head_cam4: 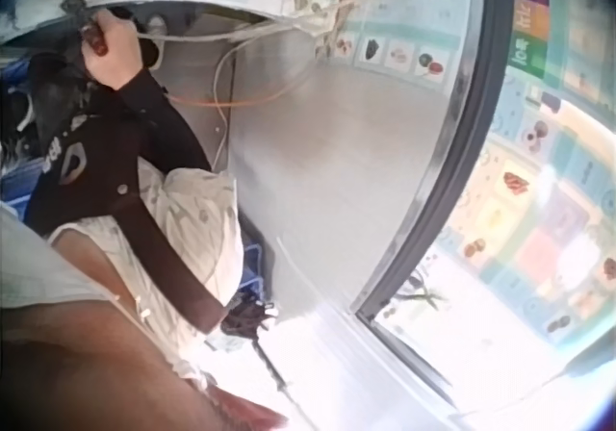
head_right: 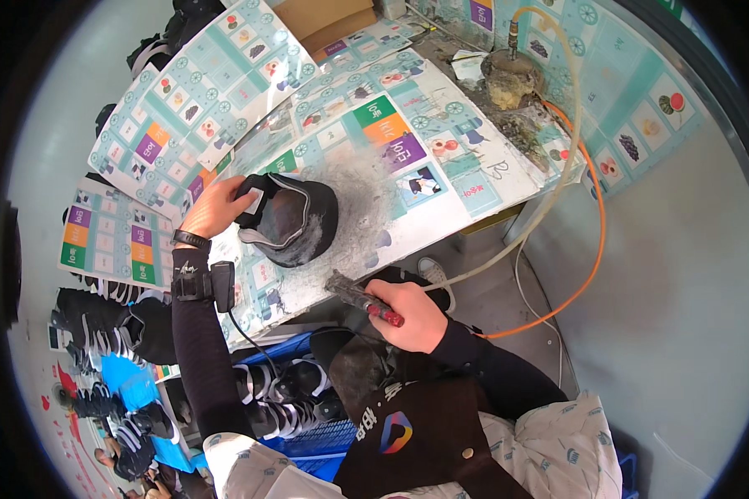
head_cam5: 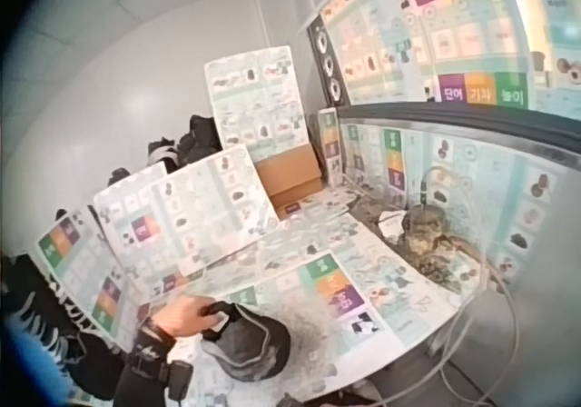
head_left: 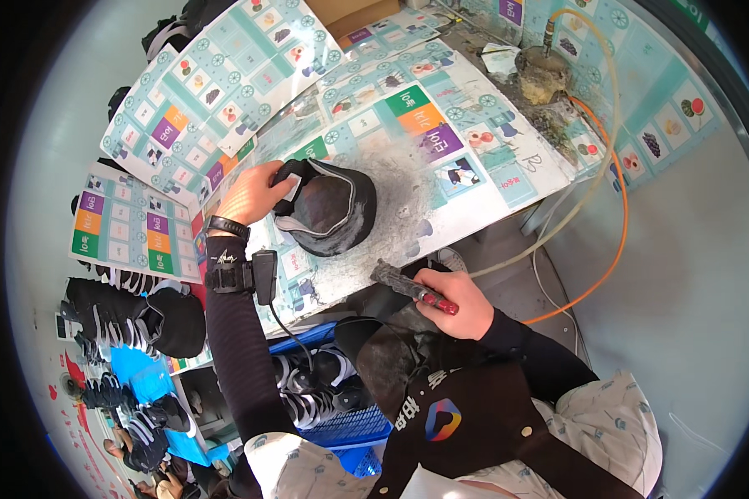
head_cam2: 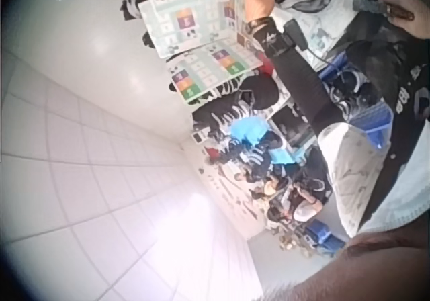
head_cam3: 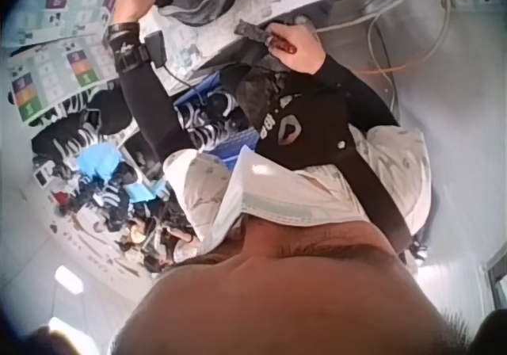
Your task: Cleaning and refining the inside of newly manufactured shoes using a handheld air tool and manual inspection.
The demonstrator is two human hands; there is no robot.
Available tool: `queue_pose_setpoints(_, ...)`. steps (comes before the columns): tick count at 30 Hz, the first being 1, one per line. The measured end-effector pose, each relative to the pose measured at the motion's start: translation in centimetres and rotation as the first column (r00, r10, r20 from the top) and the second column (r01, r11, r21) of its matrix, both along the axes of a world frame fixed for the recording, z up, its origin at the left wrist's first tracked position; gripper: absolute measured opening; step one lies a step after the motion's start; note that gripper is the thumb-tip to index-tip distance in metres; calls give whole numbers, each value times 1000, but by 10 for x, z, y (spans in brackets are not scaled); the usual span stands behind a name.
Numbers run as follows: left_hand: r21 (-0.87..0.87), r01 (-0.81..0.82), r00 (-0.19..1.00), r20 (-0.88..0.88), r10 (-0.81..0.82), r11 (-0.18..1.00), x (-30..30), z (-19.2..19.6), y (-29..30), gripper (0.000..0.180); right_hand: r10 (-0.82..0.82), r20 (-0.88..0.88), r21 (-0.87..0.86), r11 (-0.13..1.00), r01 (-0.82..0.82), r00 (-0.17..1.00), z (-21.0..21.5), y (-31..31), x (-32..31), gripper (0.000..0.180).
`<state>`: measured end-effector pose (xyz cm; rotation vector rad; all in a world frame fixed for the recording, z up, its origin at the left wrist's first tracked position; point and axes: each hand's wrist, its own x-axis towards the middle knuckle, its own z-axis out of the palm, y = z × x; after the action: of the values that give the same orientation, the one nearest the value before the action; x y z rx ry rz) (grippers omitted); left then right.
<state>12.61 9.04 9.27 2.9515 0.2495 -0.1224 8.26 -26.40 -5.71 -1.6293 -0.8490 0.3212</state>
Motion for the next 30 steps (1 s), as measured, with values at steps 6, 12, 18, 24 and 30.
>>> queue_pose_setpoints(6, 179, 142, 976, 136, -168, 973, -11, 18, 18, 26, -158, -75, 103, 981, 166, 985, 6, -22, 20, 25)
queue_pose_setpoints(12, 207, 321, 937, 69, -341, 924, 8, 25, 15, 27, -7, -66, 110, 994, 14, 998, 24, -32, 21, 26)
queue_pose_setpoints(18, 193, 288, 946, 96, -310, 938, 6, -3, 28, 24, 43, 50, 56, 997, -45, 998, 21, -10, 10, 21)
queue_pose_setpoints(24, 174, 249, 964, 52, -261, 953, 6, 5, 22, 23, 94, 125, -1, 995, -95, 988, 12, -5, 18, 18)
queue_pose_setpoints(30, 202, 242, 962, 81, -262, 949, 5, 8, 22, 21, 116, 65, -91, 990, -110, 991, 10, -1, 19, 26)
